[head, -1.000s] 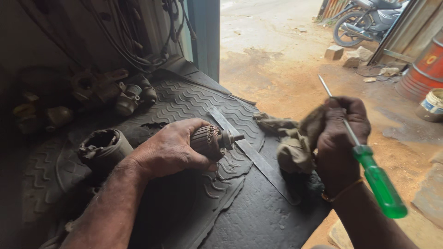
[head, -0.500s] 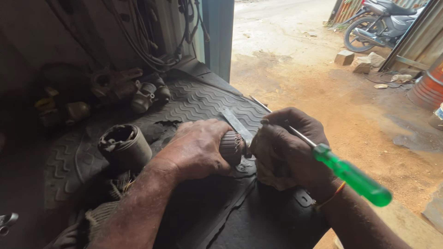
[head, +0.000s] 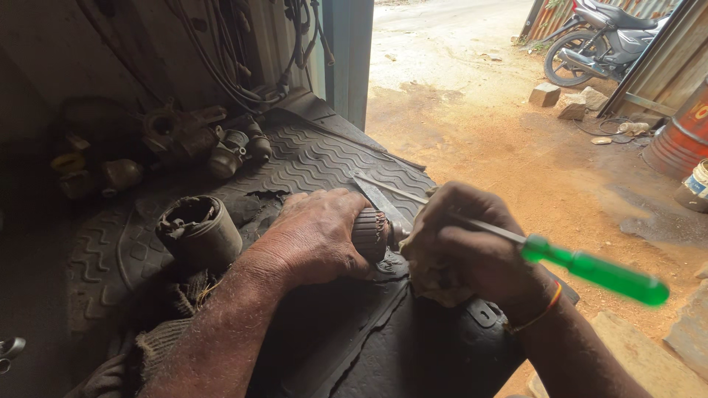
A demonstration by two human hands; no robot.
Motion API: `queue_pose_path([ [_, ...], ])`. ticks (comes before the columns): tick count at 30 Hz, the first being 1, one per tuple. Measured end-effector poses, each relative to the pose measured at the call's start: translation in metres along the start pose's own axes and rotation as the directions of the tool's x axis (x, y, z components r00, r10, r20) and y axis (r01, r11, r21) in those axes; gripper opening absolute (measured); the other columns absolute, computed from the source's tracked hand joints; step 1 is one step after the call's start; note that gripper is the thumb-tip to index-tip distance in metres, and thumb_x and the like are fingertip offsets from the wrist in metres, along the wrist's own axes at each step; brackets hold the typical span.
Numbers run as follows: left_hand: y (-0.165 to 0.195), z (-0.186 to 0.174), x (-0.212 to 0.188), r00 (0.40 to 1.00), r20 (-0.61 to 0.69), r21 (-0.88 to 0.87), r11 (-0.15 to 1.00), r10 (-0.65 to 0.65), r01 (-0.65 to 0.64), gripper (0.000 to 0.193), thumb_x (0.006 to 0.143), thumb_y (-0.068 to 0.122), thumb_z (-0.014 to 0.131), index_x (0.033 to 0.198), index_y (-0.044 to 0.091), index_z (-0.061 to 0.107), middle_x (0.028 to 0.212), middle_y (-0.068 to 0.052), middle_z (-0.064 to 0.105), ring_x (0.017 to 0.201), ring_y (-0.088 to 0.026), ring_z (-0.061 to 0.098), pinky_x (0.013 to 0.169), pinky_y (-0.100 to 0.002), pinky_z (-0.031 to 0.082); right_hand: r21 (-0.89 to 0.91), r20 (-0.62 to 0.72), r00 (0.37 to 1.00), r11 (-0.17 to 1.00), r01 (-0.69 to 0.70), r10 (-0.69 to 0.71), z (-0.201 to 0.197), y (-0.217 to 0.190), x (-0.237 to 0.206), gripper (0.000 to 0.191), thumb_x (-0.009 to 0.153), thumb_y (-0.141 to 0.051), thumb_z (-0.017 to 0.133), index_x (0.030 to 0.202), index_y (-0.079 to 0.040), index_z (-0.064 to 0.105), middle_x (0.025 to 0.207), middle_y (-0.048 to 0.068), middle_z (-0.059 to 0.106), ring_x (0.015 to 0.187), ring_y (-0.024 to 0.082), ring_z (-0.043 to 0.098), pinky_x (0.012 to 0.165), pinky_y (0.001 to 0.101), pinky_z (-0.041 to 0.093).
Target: The person uses a screwdriver to pry and adjust the copper windings on a cylindrical motor armature. They then wipe the armature with a cloth and use a flat metal file to scrape the commutator surface.
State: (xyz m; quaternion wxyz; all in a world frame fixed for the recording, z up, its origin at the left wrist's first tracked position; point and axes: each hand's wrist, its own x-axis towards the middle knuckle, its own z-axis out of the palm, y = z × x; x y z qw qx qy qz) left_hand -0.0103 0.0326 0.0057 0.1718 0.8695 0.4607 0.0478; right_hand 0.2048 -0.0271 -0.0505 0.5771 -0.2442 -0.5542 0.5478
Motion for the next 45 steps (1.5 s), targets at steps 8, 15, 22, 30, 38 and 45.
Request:
queue_pose_path([
  [8, 0.0, 0.001, 0.0, 0.999, -0.027, -0.006, 0.999, 0.033, -0.033, 0.079, 0.06, 0.042, 0.087, 0.132, 0.022, 0.062, 0.121, -0.005, 0.066, 0.124, -0.024, 0.058, 0.113, -0.042, 0.036, -0.599, -0.175, 0.981, 0.8, -0.04, -0.082, 0.006, 0.019, 0.013, 0.013, 0.085, -0.004, 0.075, 0.09, -0.004, 0.062, 0.068, 0.008, 0.072, 0.054, 0.01, 0.066, 0.044, 0.0263, 0.051],
  [15, 0.0, 0.001, -0.004, 0.999, -0.024, -0.001, 0.999, 0.034, -0.034, 0.07, 0.061, 0.038, 0.085, 0.126, 0.02, 0.065, 0.119, -0.006, 0.068, 0.122, -0.025, 0.061, 0.111, -0.041, 0.041, -0.708, -0.105, 0.971, 0.701, 0.079, -0.216, 0.005, 0.023, 0.013, 0.017, 0.089, -0.011, 0.078, 0.088, -0.008, 0.062, 0.077, 0.003, 0.068, 0.069, 0.005, 0.068, 0.054, 0.0228, 0.057],
  [22, 0.0, 0.001, -0.003, 0.999, -0.021, 0.0, 1.0, 0.026, -0.026, 0.07, 0.061, 0.035, 0.084, 0.127, 0.021, 0.065, 0.119, -0.006, 0.068, 0.123, -0.025, 0.061, 0.111, -0.044, 0.04, -0.806, -0.274, 0.91, 0.591, -0.041, -0.311, 0.0, 0.023, 0.018, 0.015, 0.096, -0.016, 0.074, 0.099, -0.002, 0.072, 0.082, 0.006, 0.072, 0.072, 0.008, 0.064, 0.063, 0.0257, 0.054],
  [30, -0.003, 0.0, -0.005, 1.0, -0.017, 0.008, 1.0, 0.026, -0.026, 0.073, 0.061, 0.035, 0.085, 0.129, 0.021, 0.063, 0.122, -0.005, 0.067, 0.126, -0.024, 0.057, 0.114, -0.043, 0.036, -0.773, -0.212, 0.875, 0.623, 0.122, -0.435, 0.007, -0.026, -0.04, 0.037, 0.109, -0.02, 0.053, 0.135, 0.001, 0.07, 0.094, 0.006, 0.067, 0.083, 0.01, 0.059, 0.078, 0.0238, 0.049],
  [38, -0.001, 0.003, -0.002, 0.999, -0.022, 0.001, 1.0, 0.023, -0.023, 0.078, 0.06, 0.036, 0.088, 0.132, 0.02, 0.063, 0.122, -0.007, 0.067, 0.125, -0.025, 0.058, 0.113, -0.042, 0.037, -0.778, -0.248, 0.907, 0.627, 0.023, -0.341, 0.023, -0.005, -0.096, 0.02, 0.088, 0.0, 0.071, 0.107, 0.002, 0.076, 0.093, 0.011, 0.082, 0.088, 0.013, 0.077, 0.081, 0.0251, 0.06],
  [45, 0.0, 0.0, -0.002, 1.0, -0.002, -0.004, 1.0, -0.001, 0.001, 0.072, 0.059, 0.036, 0.089, 0.125, 0.018, 0.065, 0.12, -0.006, 0.067, 0.124, -0.024, 0.06, 0.114, -0.041, 0.039, -0.807, -0.263, 0.917, 0.589, -0.039, -0.3, 0.02, -0.001, -0.091, 0.02, 0.084, 0.004, 0.071, 0.103, 0.001, 0.077, 0.089, 0.01, 0.08, 0.082, 0.012, 0.077, 0.075, 0.0246, 0.06],
])
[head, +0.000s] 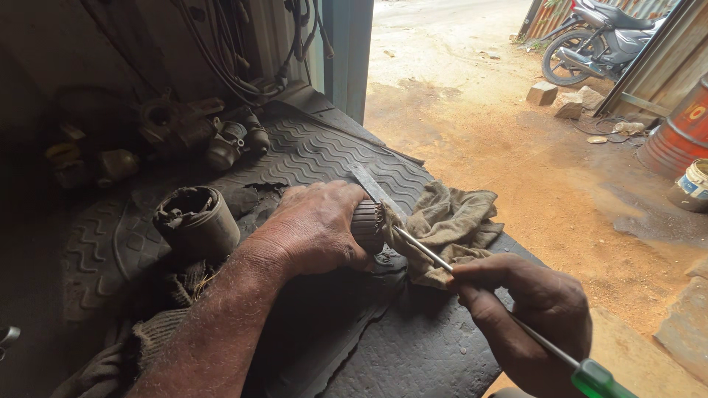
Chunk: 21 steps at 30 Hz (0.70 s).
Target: The person uses a screwdriver to pry and adjust the copper windings on a cylindrical motor armature. They then wipe the armature with a cloth and use a flat metal file to scrape the commutator surface.
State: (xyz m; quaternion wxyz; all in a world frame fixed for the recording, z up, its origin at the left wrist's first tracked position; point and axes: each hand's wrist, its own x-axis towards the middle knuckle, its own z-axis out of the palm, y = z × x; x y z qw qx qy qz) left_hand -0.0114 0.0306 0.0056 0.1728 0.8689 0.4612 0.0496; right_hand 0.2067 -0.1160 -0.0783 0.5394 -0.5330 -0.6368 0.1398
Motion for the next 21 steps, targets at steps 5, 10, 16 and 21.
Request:
queue_pose_path([
  [5, 0.003, 0.0, 0.0, 0.997, 0.05, -0.019, 0.998, -0.06, 0.061, 0.07, 0.06, 0.038, 0.09, 0.124, 0.021, 0.066, 0.118, -0.002, 0.069, 0.123, -0.02, 0.061, 0.118, -0.04, 0.034, 0.031, -0.005, 0.998, 0.998, 0.056, -0.056, 0.003, -0.001, 0.002, 0.02, 0.085, 0.002, 0.072, 0.105, 0.001, 0.076, 0.091, 0.01, 0.083, 0.087, 0.012, 0.079, 0.08, 0.0253, 0.062],
  [10, 0.003, -0.001, 0.0, 0.999, 0.034, 0.005, 1.0, -0.03, 0.03, 0.074, 0.06, 0.039, 0.09, 0.126, 0.02, 0.063, 0.12, -0.004, 0.067, 0.123, -0.021, 0.059, 0.116, -0.041, 0.035, -0.14, 0.012, 1.0, 0.99, 0.026, -0.025, 0.006, -0.01, 0.01, 0.02, 0.082, -0.003, 0.073, 0.1, -0.003, 0.079, 0.085, 0.007, 0.079, 0.076, 0.01, 0.08, 0.067, 0.0241, 0.062],
  [16, 0.0, 0.0, 0.001, 0.999, 0.034, 0.026, 0.999, -0.026, 0.025, 0.067, 0.061, 0.04, 0.089, 0.121, 0.018, 0.067, 0.119, -0.005, 0.067, 0.123, -0.022, 0.06, 0.115, -0.041, 0.038, -0.253, 0.04, 0.999, 0.967, 0.021, -0.012, 0.017, -0.017, 0.018, 0.02, 0.081, -0.004, 0.072, 0.099, -0.005, 0.08, 0.084, 0.005, 0.084, 0.075, 0.012, 0.081, 0.067, 0.0262, 0.063],
  [21, -0.002, 0.003, 0.002, 1.0, -0.005, 0.034, 0.999, -0.007, 0.007, 0.069, 0.059, 0.039, 0.089, 0.12, 0.017, 0.066, 0.119, -0.006, 0.067, 0.123, -0.024, 0.06, 0.113, -0.041, 0.038, -0.222, 0.111, 0.975, 0.951, 0.214, -0.193, 0.025, -0.019, 0.029, 0.017, 0.082, -0.007, 0.067, 0.097, -0.004, 0.076, 0.08, 0.006, 0.081, 0.07, 0.01, 0.081, 0.062, 0.0248, 0.063],
])
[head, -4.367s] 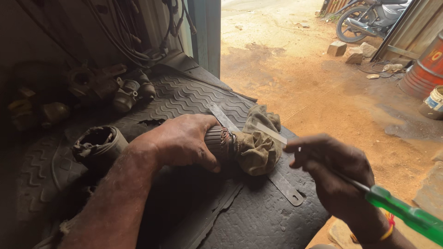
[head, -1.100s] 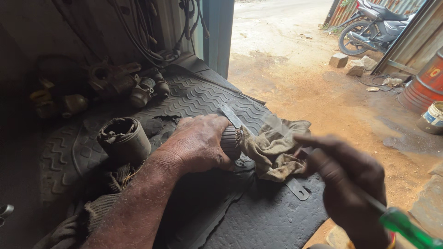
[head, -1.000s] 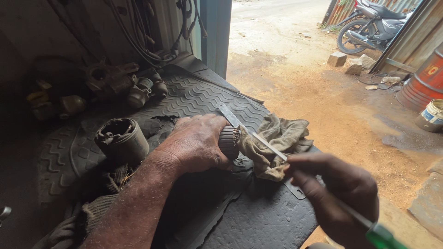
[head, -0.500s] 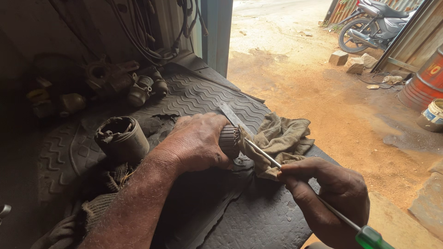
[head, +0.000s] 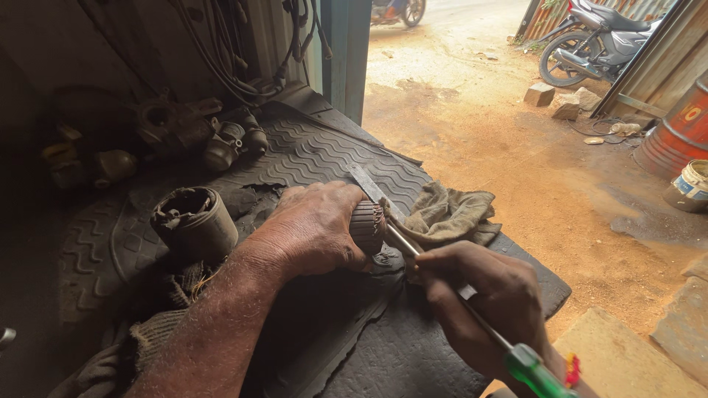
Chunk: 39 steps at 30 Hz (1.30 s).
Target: The person uses a screwdriver to pry and adjust the copper windings on a cylindrical motor armature. They then wipe the armature with a cloth and use a flat metal file to scrape the commutator surface.
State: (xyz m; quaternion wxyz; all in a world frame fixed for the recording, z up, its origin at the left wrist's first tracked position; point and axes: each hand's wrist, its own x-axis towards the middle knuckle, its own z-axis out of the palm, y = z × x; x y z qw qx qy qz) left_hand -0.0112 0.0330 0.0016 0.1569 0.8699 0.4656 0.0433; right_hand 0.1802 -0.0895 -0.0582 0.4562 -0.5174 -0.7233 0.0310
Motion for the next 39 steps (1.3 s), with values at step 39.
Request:
queue_pose_path([
  [39, 0.006, 0.016, -0.023, 0.999, -0.001, 0.155, 0.987, 0.052, -0.051, 0.072, 0.076, 0.026, 0.075, 0.141, 0.011, 0.046, 0.135, -0.013, 0.053, 0.138, -0.03, 0.042, 0.12, -0.062, 0.009, -0.147, -0.009, 0.992, 0.982, 0.121, -0.123, -0.006, -0.054, -0.007, 0.017, 0.077, -0.003, 0.071, 0.094, -0.004, 0.069, 0.098, 0.012, 0.079, 0.082, 0.022, 0.08, 0.069, 0.0301, 0.062],
])
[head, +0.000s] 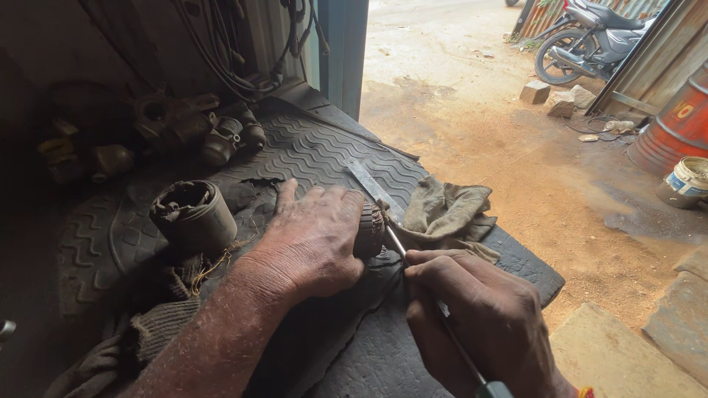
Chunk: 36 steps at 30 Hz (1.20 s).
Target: The person uses a screwdriver to pry and adjust the copper windings on a cylindrical motor armature. They then wipe the armature with a cloth and use a flat metal file to scrape the commutator surface.
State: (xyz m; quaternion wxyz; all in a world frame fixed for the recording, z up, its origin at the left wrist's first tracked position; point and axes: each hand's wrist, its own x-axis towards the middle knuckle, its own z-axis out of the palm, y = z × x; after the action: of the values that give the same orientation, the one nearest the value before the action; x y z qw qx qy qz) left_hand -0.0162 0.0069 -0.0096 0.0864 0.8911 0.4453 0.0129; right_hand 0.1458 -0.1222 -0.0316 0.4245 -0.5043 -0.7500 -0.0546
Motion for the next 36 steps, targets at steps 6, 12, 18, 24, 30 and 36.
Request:
queue_pose_path([
  [6, 0.01, -0.013, -0.005, 0.994, 0.093, 0.003, 0.998, -0.062, 0.062, 0.064, 0.081, 0.019, 0.071, 0.139, 0.015, 0.043, 0.127, -0.005, 0.06, 0.134, -0.023, 0.051, 0.127, -0.061, 0.005, 0.111, -0.021, 0.998, 0.992, -0.06, 0.063, 0.009, 0.018, -0.005, 0.02, 0.079, -0.002, 0.07, 0.099, -0.003, 0.071, 0.105, 0.012, 0.08, 0.088, 0.02, 0.083, 0.072, 0.0288, 0.063],
  [12, 0.011, -0.015, -0.002, 0.995, 0.082, -0.001, 0.998, -0.058, 0.058, 0.077, 0.08, 0.033, 0.082, 0.142, 0.014, 0.041, 0.132, -0.007, 0.058, 0.136, -0.025, 0.05, 0.126, -0.062, 0.006, 0.117, -0.075, 0.978, 0.976, -0.184, 0.194, -0.005, 0.01, -0.02, 0.02, 0.075, 0.001, 0.07, 0.094, -0.003, 0.075, 0.104, 0.011, 0.083, 0.094, 0.021, 0.08, 0.081, 0.0311, 0.066],
  [18, 0.011, -0.012, -0.001, 0.994, 0.08, -0.047, 0.996, -0.07, 0.074, 0.08, 0.076, 0.037, 0.085, 0.14, 0.016, 0.042, 0.135, -0.008, 0.056, 0.138, -0.025, 0.047, 0.124, -0.059, 0.011, 0.161, -0.205, 0.918, 0.937, -0.311, 0.34, -0.011, 0.01, -0.023, 0.015, 0.081, 0.003, 0.072, 0.094, -0.002, 0.077, 0.103, 0.011, 0.083, 0.098, 0.018, 0.083, 0.087, 0.0315, 0.063],
  [24, 0.011, -0.014, -0.003, 0.993, 0.078, -0.04, 0.995, -0.088, 0.092, 0.076, 0.078, 0.034, 0.083, 0.139, 0.015, 0.043, 0.135, -0.007, 0.057, 0.138, -0.024, 0.048, 0.125, -0.058, 0.012, 0.239, -0.132, 0.945, 0.935, -0.262, 0.299, -0.002, 0.025, -0.024, 0.021, 0.078, 0.007, 0.069, 0.096, -0.001, 0.077, 0.105, 0.012, 0.083, 0.101, 0.019, 0.081, 0.089, 0.031, 0.064],
  [30, 0.009, -0.008, 0.0, 0.995, 0.076, -0.043, 0.997, -0.064, 0.067, 0.085, 0.077, 0.038, 0.085, 0.146, 0.017, 0.04, 0.137, -0.009, 0.053, 0.139, -0.026, 0.044, 0.122, -0.06, 0.009, 0.268, -0.109, 0.952, 0.931, -0.248, 0.286, 0.0, 0.024, -0.032, 0.021, 0.078, 0.007, 0.069, 0.097, -0.001, 0.076, 0.108, 0.013, 0.083, 0.103, 0.019, 0.082, 0.091, 0.0313, 0.064],
  [36, 0.004, -0.004, 0.001, 0.994, 0.082, -0.037, 0.997, -0.071, 0.074, 0.084, 0.077, 0.038, 0.084, 0.144, 0.015, 0.04, 0.138, -0.009, 0.054, 0.14, -0.025, 0.045, 0.124, -0.06, 0.011, 0.297, -0.181, 0.952, 0.936, -0.188, 0.248, 0.003, 0.019, -0.03, 0.017, 0.084, 0.006, 0.07, 0.099, -0.002, 0.074, 0.11, 0.012, 0.081, 0.107, 0.019, 0.081, 0.094, 0.0309, 0.065],
])
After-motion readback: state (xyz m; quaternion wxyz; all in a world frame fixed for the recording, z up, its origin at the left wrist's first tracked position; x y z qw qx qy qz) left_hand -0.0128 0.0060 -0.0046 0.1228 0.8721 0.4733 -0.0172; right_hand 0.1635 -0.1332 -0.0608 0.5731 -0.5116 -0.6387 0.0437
